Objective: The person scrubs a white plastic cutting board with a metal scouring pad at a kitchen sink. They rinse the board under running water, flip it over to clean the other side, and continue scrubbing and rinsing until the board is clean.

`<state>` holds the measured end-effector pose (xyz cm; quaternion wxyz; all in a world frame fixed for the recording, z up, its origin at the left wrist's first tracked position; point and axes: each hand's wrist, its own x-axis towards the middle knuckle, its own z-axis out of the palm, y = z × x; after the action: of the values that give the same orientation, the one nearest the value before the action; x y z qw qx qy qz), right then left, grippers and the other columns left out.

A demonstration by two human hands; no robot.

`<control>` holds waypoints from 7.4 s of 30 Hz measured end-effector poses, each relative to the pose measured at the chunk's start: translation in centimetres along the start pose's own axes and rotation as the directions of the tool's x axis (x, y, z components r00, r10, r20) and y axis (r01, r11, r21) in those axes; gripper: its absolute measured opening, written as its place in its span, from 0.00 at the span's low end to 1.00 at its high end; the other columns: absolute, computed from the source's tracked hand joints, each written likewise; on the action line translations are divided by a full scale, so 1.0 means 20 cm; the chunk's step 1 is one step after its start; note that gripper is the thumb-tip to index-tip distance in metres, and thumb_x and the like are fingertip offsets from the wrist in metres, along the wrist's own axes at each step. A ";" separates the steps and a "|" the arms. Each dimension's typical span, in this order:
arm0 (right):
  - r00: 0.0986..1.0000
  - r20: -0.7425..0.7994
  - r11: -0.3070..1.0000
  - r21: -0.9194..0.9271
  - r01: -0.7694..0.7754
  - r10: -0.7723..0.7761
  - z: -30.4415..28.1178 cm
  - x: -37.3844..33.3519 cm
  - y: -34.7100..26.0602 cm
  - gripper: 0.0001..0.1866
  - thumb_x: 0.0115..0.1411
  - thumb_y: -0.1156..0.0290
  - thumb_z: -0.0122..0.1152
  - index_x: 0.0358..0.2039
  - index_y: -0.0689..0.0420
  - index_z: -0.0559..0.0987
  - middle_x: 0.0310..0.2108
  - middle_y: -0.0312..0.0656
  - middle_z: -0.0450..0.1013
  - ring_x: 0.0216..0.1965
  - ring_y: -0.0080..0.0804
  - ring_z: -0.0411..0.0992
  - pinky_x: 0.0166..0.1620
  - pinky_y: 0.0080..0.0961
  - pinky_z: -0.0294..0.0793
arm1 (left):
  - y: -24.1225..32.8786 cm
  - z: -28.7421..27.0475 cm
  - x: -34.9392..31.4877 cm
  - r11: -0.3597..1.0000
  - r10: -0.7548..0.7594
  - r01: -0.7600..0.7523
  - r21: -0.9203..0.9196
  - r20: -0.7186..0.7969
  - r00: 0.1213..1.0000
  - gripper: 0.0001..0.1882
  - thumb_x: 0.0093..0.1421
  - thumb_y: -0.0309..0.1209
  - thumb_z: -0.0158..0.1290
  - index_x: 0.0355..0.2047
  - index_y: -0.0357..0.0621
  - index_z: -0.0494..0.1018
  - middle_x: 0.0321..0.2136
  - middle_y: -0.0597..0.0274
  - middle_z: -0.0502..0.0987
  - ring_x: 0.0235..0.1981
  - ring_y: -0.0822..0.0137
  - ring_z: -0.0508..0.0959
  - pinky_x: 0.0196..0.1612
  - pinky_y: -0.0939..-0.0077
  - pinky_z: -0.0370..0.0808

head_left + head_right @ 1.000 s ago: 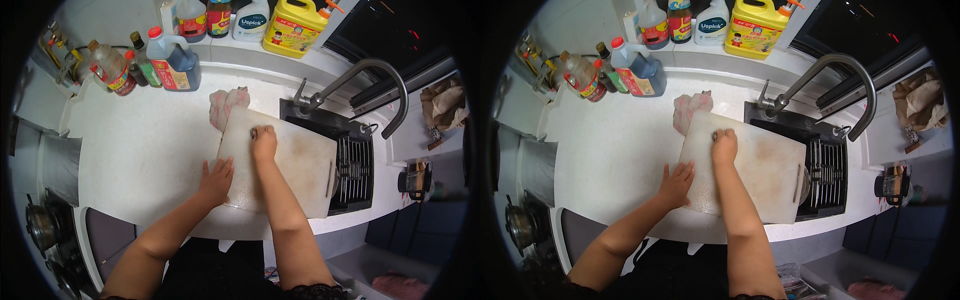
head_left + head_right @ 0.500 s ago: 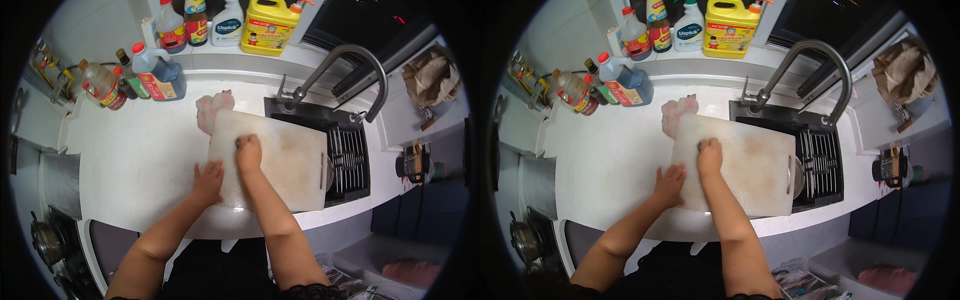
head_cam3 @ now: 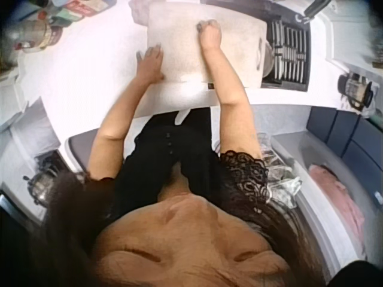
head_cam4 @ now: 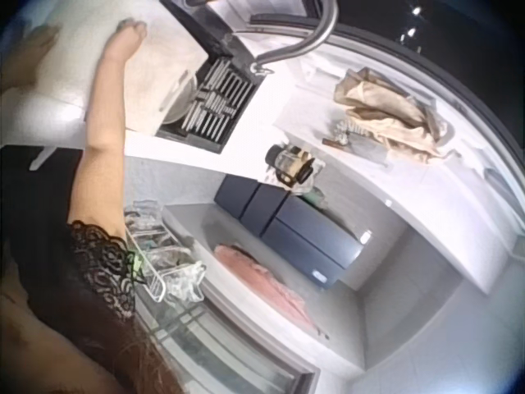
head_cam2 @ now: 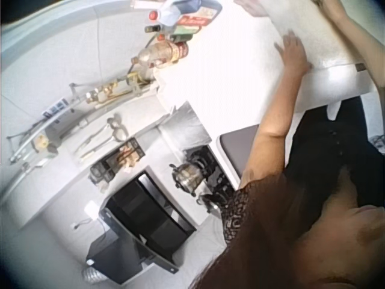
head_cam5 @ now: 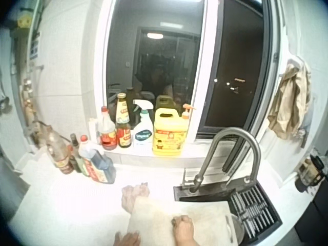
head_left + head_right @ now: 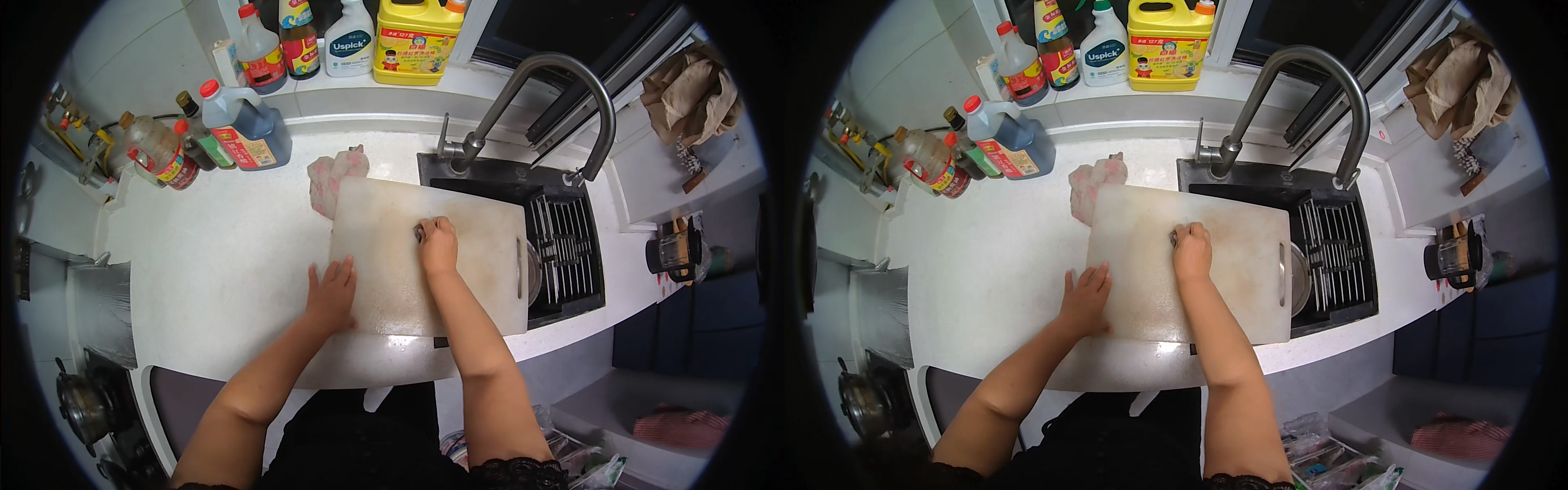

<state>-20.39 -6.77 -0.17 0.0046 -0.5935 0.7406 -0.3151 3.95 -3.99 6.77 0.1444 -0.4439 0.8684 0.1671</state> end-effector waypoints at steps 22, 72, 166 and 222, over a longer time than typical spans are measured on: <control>0.993 0.111 0.997 0.066 0.037 -0.044 -0.08 -0.30 -0.16 0.14 0.49 0.82 0.58 0.37 0.57 0.82 0.32 0.47 0.67 0.38 0.47 0.68 0.40 0.37 0.72 | -0.02 0.02 0.00 0.999 -0.027 0.027 -0.027 -0.005 1.000 0.56 0.35 0.43 0.72 0.63 0.39 0.57 0.69 0.58 0.48 0.69 0.55 0.49 0.65 0.33 0.47; 0.994 0.088 0.893 0.440 -0.091 0.058 -0.58 -0.52 0.13 0.13 0.51 0.81 0.64 0.38 0.53 0.83 0.32 0.43 0.71 0.34 0.39 0.72 0.38 0.30 0.74 | 0.06 -0.20 0.16 -0.402 -0.180 0.175 -0.899 0.265 0.947 0.22 0.58 0.18 0.53 0.53 0.30 0.64 0.47 0.44 0.75 0.45 0.55 0.79 0.48 0.59 0.79; 0.381 0.895 -0.021 0.396 -0.918 0.232 -0.73 0.25 0.97 0.11 0.59 0.58 0.60 0.38 0.48 0.78 0.24 0.32 0.73 0.19 0.23 0.68 0.20 0.19 0.64 | 0.97 -0.32 0.23 -0.459 -0.345 -0.070 -0.886 0.105 0.933 0.23 0.52 0.19 0.52 0.50 0.39 0.69 0.41 0.54 0.78 0.39 0.61 0.80 0.45 0.64 0.79; 0.546 0.599 0.153 0.579 -0.801 0.586 -0.71 0.01 1.59 0.13 0.62 0.72 0.58 0.47 0.57 0.74 0.29 0.40 0.72 0.18 0.28 0.67 0.19 0.27 0.67 | 0.56 -0.32 0.03 -0.431 -0.264 -0.055 -0.901 0.067 0.962 0.31 0.51 0.17 0.58 0.56 0.41 0.64 0.49 0.52 0.75 0.48 0.57 0.79 0.52 0.59 0.78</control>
<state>-53.67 2.79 -3.66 0.5077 -0.1380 0.6849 -0.5041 -6.23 -1.00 14.18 -0.3631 -0.4566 0.2850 0.7606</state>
